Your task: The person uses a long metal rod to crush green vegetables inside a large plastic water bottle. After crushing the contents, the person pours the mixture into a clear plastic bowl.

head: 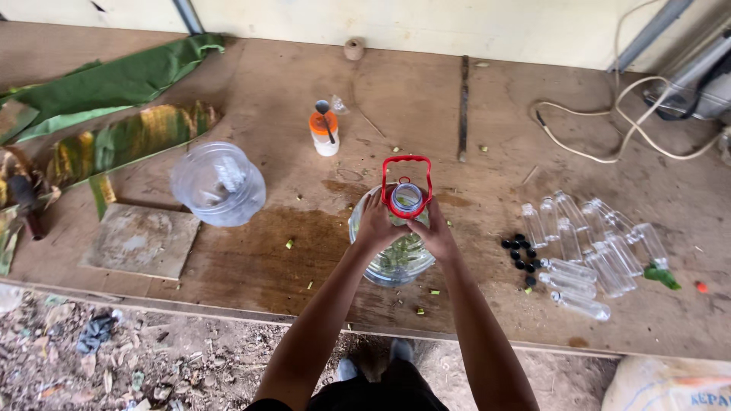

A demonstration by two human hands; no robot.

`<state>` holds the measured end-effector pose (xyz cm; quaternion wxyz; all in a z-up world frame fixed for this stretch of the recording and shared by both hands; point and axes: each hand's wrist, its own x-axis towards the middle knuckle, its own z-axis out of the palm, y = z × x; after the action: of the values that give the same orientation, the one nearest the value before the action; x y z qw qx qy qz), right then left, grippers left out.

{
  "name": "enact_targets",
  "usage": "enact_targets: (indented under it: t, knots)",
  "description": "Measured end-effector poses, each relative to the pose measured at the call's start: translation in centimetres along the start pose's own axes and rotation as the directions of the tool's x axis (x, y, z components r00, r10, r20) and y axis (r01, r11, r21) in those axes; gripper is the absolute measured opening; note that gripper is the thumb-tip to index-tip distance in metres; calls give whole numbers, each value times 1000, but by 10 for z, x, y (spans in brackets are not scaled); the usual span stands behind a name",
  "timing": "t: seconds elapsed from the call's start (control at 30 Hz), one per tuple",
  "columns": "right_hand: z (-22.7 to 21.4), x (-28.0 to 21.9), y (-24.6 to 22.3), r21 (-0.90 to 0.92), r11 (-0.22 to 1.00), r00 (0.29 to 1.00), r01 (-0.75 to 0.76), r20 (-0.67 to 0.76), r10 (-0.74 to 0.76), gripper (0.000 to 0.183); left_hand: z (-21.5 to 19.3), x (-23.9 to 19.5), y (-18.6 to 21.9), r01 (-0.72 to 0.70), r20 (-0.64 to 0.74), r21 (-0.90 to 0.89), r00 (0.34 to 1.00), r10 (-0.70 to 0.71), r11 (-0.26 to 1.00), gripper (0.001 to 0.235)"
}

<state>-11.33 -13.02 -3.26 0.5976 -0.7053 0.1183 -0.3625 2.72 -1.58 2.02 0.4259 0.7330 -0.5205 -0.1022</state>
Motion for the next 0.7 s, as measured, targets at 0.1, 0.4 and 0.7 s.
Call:
enact_targets:
  t: [0.1, 0.4, 0.7]
  knots:
    - [-11, -8, 4, 59, 996, 997, -73, -29, 75, 62, 1, 4, 3, 2, -21, -16, 1000, -3, 1000, 90]
    - [-10, -10, -5, -8, 985, 977, -172, -132, 170, 46, -2, 16, 1, -108, -37, -44, 994, 106, 993, 87]
    - [-48, 0, 69, 38, 975, 969, -217, -113, 220, 51, -17, 14, 15, -121, -49, -101, 992, 116, 988, 75]
